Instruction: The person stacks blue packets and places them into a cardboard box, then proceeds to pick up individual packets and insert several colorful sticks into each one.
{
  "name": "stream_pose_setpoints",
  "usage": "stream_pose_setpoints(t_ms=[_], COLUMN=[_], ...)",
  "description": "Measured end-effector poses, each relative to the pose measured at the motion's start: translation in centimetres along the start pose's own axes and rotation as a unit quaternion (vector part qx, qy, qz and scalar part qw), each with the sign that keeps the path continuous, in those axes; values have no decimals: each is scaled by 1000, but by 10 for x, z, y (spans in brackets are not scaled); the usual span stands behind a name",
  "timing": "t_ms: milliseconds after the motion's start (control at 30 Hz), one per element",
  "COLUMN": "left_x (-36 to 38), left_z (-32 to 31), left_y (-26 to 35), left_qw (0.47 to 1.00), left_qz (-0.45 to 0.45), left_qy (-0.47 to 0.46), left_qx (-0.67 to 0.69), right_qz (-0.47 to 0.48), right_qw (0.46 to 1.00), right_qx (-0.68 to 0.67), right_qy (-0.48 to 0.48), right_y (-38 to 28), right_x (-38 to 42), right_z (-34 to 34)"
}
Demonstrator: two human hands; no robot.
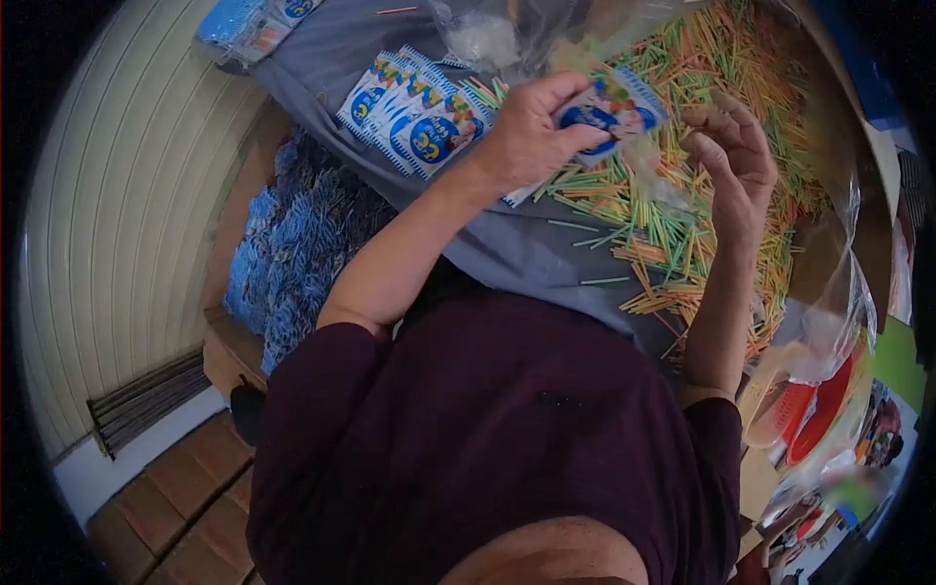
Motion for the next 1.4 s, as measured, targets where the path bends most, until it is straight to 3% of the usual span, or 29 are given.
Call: stream_pose_setpoints(t_ms=[67, 133, 167, 200, 233, 267, 300, 367, 433, 500, 567, 600, 633, 667, 700, 733, 933, 1033, 1100, 1300, 1367, 1400], left_x=[19, 41, 54, 66, 73, 80, 84, 79, 73, 70, 62, 62, 62, 59, 60, 60, 64, 67, 67, 57, 56, 55], left_z=[36, 64, 83, 104, 112, 120, 118, 107, 93, 74, 54, 39, 32, 19, 6, -1, -21, -19, -15, -2, -4, -7], left_y=[14, 29, 24, 16, 7, 13, 22, 32, 44, 63, 68, 69, 64, 42, 21, 16, 2, 4, 16, 17, 14, 13], left_qw=[985, 978, 962, 938, 941, 870, 762, 751, 741, 653, 685, 711, 710, 749, 781, 781, 719, 729, 787, 840, 822, 805], left_qz=[1, 15, 69, 121, 119, 67, 11, 12, 11, -30, -71, -111, -106, -64, -23, -23, -76, -87, -130, -57, -80, -100], left_qy=[45, 55, 73, 95, 82, 82, 84, 89, 95, 107, 79, 52, 52, -12, -77, -78, -58, -40, -6, 7, -6, -18], left_qx=[-169, -200, -254, -310, -305, -482, -642, -655, -665, -749, -721, -692, -694, -660, -619, -620, -689, -678, -603, -540, -563, -585], right_qz=[-24, -9, -12, -10, -11, 3, 3, 67, 77, 85, 81, 81, 120, 159, 159, 158, 153, 169, 178, 79, -48, -45], right_qw=[999, 995, 995, 975, 941, 936, 936, 806, 776, 745, 652, 653, 618, 580, 582, 581, 575, 571, 568, 659, 726, 727], right_qx=[25, 88, 101, 223, 339, 351, 353, 588, 625, 661, 753, 751, 771, 788, 787, 786, 774, 778, 784, 748, 685, 685], right_qy=[-18, -35, -13, -12, -18, 5, 7, 24, 21, 17, -47, -50, -90, -128, -128, -139, -214, -202, -174, 7, 25, 25], right_y=[20, 33, 27, 21, 19, 16, 21, 20, 24, 23, 30, 31, 35, 40, 43, 48, 81, 82, 76, 41, 59, 65], right_x=[3, 11, 15, 18, 21, 22, 20, 18, 14, 10, 2, -4, -7, -8, -11, -13, -23, -16, -8, -12, -18, -20], right_z=[10, 19, 27, 28, 30, 39, 51, 72, 84, 89, 79, 76, 61, 49, 50, 51, 46, 50, 60, 102, 122, 120])
Point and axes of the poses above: each hand's wrist, its own x-axis away from the middle knuckle, its own z-axis out of the back of the hand, y = z × x, the point moved 10 cm from there along -x, towards the middle knuckle, and after that the axes turned 1 degree about -z, right-handed, at the moved point
